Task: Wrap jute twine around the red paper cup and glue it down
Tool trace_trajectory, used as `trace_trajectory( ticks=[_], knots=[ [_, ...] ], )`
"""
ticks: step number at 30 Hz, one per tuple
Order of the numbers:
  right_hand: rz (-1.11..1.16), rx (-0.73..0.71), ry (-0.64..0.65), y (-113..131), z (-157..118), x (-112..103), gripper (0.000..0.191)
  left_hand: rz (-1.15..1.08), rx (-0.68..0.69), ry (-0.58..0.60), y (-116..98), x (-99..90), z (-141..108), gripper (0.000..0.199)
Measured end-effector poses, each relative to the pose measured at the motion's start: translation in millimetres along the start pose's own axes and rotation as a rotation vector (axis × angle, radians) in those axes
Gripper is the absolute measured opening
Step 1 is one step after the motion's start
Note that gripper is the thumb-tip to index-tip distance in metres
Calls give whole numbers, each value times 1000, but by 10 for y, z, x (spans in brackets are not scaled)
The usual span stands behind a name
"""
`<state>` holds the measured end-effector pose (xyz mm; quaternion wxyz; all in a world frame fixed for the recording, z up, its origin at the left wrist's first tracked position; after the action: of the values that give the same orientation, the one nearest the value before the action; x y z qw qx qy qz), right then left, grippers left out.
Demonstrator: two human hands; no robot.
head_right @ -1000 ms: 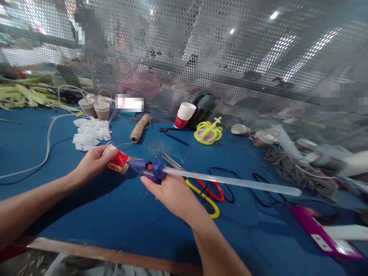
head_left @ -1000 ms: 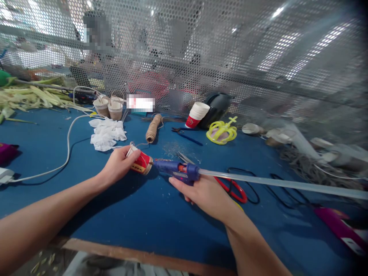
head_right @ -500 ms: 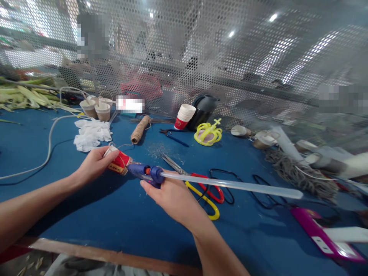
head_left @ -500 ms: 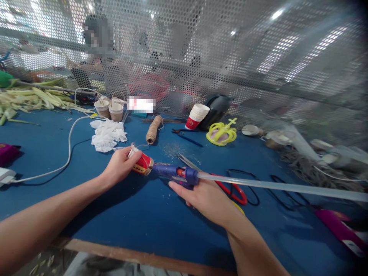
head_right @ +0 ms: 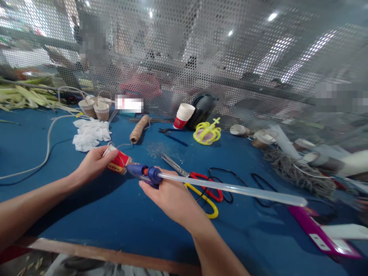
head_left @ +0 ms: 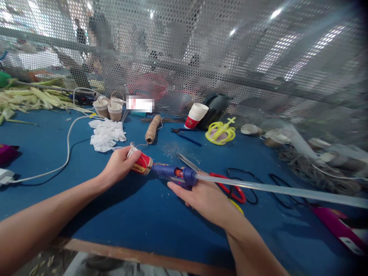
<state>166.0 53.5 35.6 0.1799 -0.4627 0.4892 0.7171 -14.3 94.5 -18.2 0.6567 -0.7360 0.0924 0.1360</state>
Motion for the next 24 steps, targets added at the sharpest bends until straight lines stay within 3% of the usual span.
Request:
trace_trajectory(
  ticks=[8, 15, 24],
  knots=[
    [5, -22, -41, -4, 6, -16, 18, -15, -10, -3, 0, -6, 1, 29],
    [-50, -60, 5, 16, 0, 10, 16, 2, -8, -19, 11, -20, -4, 28],
    [-41, -5, -17, -45, 4, 5, 20, -20, 26, 4, 0, -6, -10, 28]
  ],
)
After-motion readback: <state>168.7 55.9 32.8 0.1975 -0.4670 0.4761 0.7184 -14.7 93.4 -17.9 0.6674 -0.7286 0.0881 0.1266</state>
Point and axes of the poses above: each hand's wrist, its own z-axis towards the middle knuckle, its own x-axis out of the palm, y = z × x, the point moved 8 cm from there along z, towards the middle knuckle, and after that the axes turned 10 degrees about -x, right-handed, at the moved point
